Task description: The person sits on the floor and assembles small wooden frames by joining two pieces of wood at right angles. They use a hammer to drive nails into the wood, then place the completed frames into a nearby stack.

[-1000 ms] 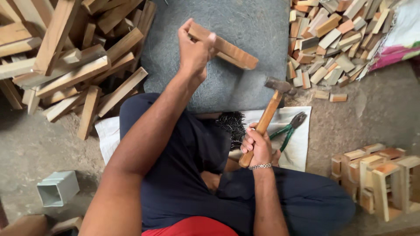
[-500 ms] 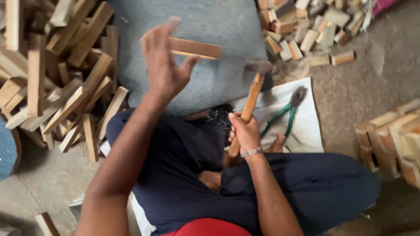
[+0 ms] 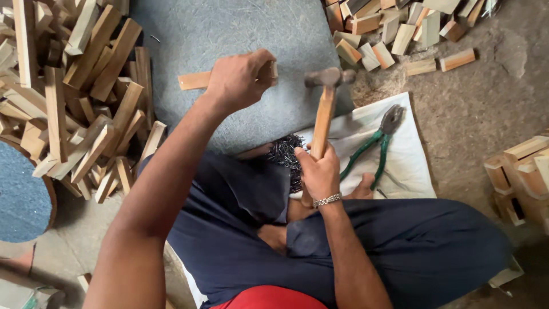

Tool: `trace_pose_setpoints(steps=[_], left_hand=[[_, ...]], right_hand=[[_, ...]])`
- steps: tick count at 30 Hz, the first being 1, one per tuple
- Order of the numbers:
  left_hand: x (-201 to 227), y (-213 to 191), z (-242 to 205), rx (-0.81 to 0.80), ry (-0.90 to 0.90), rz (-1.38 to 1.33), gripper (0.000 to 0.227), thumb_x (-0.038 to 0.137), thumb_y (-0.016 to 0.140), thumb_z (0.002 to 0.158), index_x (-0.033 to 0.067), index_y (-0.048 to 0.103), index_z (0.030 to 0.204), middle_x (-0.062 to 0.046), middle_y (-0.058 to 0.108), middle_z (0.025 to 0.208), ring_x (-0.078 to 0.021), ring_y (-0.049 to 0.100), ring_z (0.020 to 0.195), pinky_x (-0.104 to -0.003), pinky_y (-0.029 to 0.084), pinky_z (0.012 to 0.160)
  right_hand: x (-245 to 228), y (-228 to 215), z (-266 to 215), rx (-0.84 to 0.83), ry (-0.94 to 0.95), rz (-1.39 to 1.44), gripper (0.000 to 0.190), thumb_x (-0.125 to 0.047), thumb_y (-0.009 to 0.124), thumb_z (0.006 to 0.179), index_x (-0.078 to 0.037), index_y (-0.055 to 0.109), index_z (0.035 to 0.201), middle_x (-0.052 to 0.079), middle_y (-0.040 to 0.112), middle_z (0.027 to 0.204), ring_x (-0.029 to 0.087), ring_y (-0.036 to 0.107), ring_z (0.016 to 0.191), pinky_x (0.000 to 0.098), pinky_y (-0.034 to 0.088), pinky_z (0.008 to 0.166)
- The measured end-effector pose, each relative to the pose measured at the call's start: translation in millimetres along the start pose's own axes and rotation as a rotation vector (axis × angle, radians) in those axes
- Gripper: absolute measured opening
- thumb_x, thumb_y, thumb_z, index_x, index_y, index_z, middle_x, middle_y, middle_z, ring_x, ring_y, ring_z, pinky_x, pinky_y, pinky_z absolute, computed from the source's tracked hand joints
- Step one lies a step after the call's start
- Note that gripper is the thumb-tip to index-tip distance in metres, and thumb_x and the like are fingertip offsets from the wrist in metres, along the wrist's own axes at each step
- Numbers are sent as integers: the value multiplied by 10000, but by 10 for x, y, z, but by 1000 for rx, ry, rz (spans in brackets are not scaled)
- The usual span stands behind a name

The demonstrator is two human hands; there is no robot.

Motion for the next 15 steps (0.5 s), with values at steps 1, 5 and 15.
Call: trace_pose_setpoints(steps=[1,5,15], left_hand=[[-6,2,7,7,5,-4,311,220,784,878,126,664,1148,-97,752,950,-345,722,871,-470,550,730],[-24,7,19,-66,-30,5,381,277,801,893,107,626,1185,-109,743,918,-354,713,853,-480,540,710],[-27,-57,49,-134,-81,4,423,325,828,864,114,627,1171,-113,742,882,-362,711,853,-490,534,715]], right_hand=[[-25,6,21,-4,-14,-33,344,-229,800,850,0,619,1031,52,616,665,146,580,468,305,467,409],[-104,53,69,7,-274,-151,397,-260,817,861,17,647,1088,143,696,859,260,679,728,372,540,660],[-79,157,110,19,-346,-208,452,-282,835,825,8,649,1116,189,723,960,341,710,890,408,552,797]])
Point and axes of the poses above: each hand's wrist, its own z-axis towards the middle knuckle, its own y-axis out of the palm, x = y × z, the point moved 1 cm from there along z, towards the middle knuckle
